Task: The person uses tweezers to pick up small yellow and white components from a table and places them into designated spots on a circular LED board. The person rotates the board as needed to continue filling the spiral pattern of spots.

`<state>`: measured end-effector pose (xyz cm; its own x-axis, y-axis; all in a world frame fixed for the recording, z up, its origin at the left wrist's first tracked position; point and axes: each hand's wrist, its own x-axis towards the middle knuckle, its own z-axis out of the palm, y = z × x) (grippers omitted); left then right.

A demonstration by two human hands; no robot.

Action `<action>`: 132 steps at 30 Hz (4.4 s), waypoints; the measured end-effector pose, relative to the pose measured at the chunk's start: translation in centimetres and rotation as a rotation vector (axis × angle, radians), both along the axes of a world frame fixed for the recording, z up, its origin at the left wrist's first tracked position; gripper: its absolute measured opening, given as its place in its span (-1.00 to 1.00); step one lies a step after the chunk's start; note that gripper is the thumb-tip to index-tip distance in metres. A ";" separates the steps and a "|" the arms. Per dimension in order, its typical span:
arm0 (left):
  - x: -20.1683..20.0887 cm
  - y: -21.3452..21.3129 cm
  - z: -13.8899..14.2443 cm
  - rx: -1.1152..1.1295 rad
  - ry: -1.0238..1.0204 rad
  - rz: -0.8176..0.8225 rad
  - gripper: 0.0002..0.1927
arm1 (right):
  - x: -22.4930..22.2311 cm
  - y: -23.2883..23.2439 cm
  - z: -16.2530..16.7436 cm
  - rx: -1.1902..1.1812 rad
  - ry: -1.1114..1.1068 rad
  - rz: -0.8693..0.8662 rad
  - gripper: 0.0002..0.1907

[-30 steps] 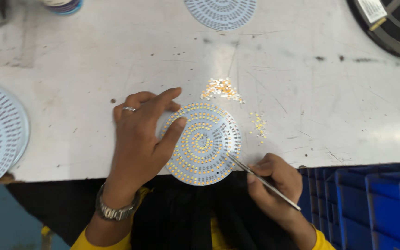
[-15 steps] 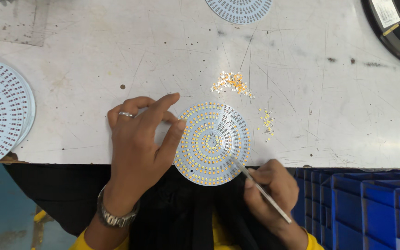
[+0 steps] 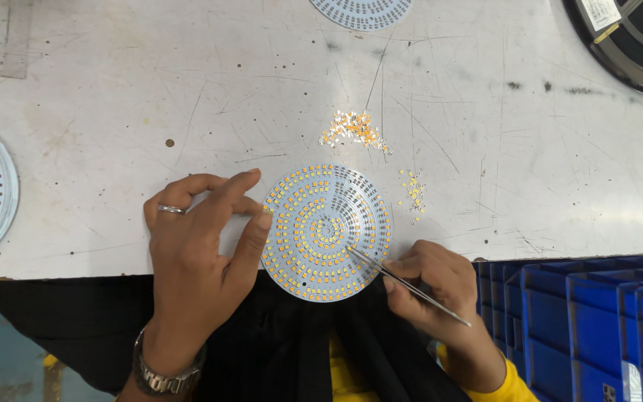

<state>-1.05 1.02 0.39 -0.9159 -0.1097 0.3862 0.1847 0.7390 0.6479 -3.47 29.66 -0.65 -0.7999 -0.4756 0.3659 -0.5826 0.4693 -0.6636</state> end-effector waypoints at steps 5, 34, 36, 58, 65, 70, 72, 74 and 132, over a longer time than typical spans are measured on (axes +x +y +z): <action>-0.2 0.1 -0.2 0.017 0.009 0.006 -0.63 | -0.6 0.3 0.5 0.002 -0.073 0.060 -0.87; 0.3 0.7 0.0 -0.005 -0.079 0.147 -0.73 | -2.7 3.5 1.2 0.002 -0.166 -0.228 -0.84; 0.4 0.6 -0.3 -0.010 -0.082 0.145 -0.73 | -2.7 3.6 1.2 -0.003 -0.182 -0.233 -0.84; -0.2 0.5 -0.7 -0.018 0.080 0.076 -0.75 | -2.7 0.5 1.3 -0.036 -0.115 0.128 -0.87; 0.0 0.4 -1.1 -0.017 0.081 0.074 -0.75 | -2.7 0.4 1.5 -0.038 -0.153 0.137 -0.86; 0.1 0.4 -1.0 -0.061 0.068 0.089 -0.76 | -2.6 0.8 1.7 -0.078 -0.174 0.103 -0.89; 0.1 0.5 -0.9 -0.055 0.053 0.108 -0.75 | -3.1 1.5 1.8 -0.089 -0.247 -0.042 -0.90; 0.2 0.6 -0.8 -0.024 0.039 0.127 -0.75 | -3.7 2.5 1.9 -0.074 -0.354 -0.275 -0.90; 0.1 0.4 -0.9 -0.056 0.085 0.091 -0.77 | -6.2 1.9 1.8 -0.018 -0.328 0.330 -0.90</action>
